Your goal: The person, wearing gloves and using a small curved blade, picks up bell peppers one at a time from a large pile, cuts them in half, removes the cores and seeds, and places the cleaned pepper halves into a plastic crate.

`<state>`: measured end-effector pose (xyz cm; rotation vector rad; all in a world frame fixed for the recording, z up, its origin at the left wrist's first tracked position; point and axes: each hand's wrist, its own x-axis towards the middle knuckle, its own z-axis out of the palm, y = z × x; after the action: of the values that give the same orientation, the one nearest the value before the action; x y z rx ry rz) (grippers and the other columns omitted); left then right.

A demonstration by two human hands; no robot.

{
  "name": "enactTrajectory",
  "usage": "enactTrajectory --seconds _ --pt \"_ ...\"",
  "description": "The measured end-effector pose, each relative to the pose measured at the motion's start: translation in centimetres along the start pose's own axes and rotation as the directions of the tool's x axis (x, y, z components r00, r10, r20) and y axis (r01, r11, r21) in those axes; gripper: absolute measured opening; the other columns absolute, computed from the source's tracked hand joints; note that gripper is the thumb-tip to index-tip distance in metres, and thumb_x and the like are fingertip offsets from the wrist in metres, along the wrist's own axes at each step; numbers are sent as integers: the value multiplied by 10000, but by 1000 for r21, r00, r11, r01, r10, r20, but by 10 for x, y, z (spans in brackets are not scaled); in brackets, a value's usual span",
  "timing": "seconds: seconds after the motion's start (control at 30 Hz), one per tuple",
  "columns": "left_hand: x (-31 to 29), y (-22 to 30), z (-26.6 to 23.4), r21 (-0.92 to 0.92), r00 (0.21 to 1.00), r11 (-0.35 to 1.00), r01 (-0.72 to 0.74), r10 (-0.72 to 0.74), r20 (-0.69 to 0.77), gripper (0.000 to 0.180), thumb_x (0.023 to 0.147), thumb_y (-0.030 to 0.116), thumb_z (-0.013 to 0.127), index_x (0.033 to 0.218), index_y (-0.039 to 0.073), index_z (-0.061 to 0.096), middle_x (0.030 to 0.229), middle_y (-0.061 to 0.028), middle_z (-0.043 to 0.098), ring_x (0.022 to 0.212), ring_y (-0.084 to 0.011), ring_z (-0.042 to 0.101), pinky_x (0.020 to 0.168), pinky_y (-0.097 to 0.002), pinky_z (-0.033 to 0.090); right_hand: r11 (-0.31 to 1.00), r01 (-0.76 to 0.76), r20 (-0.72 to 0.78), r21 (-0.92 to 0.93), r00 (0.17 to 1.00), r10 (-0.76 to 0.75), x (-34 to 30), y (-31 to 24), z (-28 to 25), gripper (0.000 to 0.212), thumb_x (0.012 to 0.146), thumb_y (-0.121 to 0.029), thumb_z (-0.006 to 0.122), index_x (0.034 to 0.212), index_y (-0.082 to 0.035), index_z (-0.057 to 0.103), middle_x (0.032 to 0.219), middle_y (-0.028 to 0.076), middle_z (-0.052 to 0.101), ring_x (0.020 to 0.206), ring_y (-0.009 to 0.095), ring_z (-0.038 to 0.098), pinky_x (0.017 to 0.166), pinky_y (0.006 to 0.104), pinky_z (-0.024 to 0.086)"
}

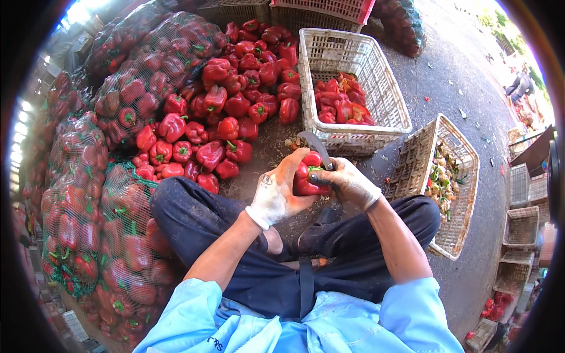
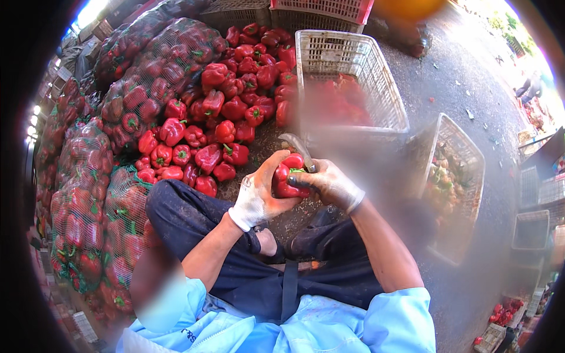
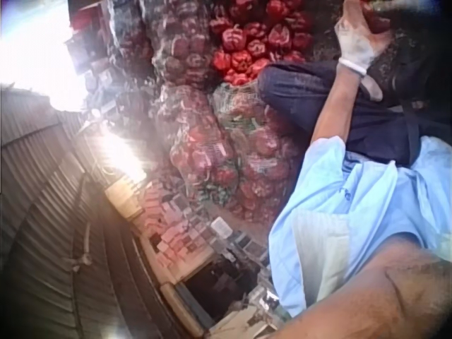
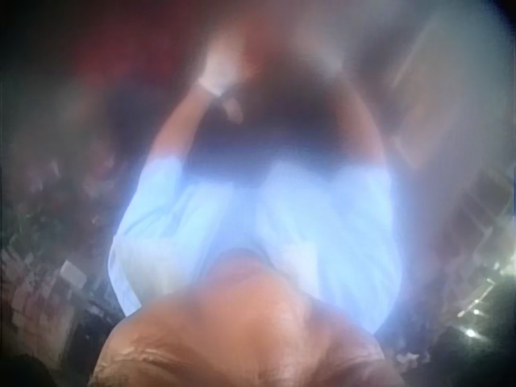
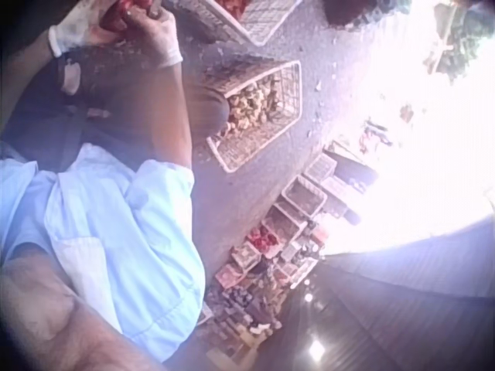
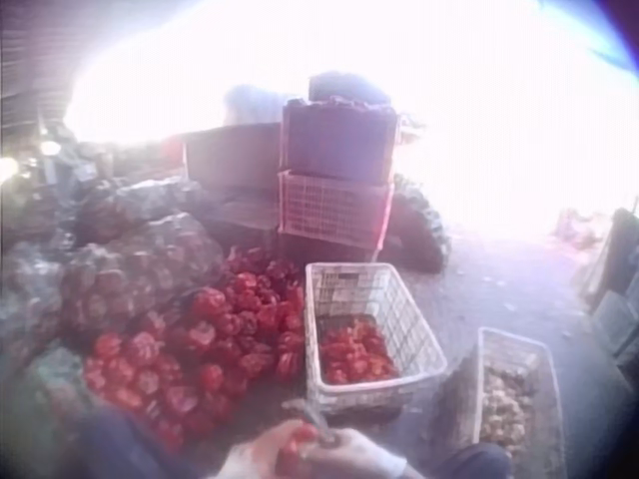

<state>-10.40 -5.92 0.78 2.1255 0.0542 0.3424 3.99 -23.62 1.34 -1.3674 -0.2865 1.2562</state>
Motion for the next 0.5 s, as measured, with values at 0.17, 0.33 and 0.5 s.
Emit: enactTrajectory --seconds 0.17,0.33,0.5 --pt "3 -8 -4 -656 982 732 184 -167 88 909 903 196 891 1642 3 398 1567 -150 557 1427 -220 555 1220 -367 436 970 206 -48 125 978 -202 -13 -12 15 554 937 -251 880 1374 -1 650 1167 79 750 1020 141 738 837 283 619" --pt "13 -25 11 -842 906 435 317 -401 134 373 1079 270 693 1359 23 698 1238 -39 729 1129 -100 649 1014 -277 523 987 125 24 -97 992 -123 -13 -26 34 527 898 -301 920 1288 -26 694 1000 -20 727 752 40 633 609 216 483" --pt "10 -25 21 -828 866 484 283 -501 3 242 1062 236 708 1155 20 769 996 -10 745 895 -69 647 820 -261 546 978 -40 -21 -207 999 36 -8 -14 24 470 905 -300 913 1239 -32 719 953 -31 717 704 25 591 579 210 431"
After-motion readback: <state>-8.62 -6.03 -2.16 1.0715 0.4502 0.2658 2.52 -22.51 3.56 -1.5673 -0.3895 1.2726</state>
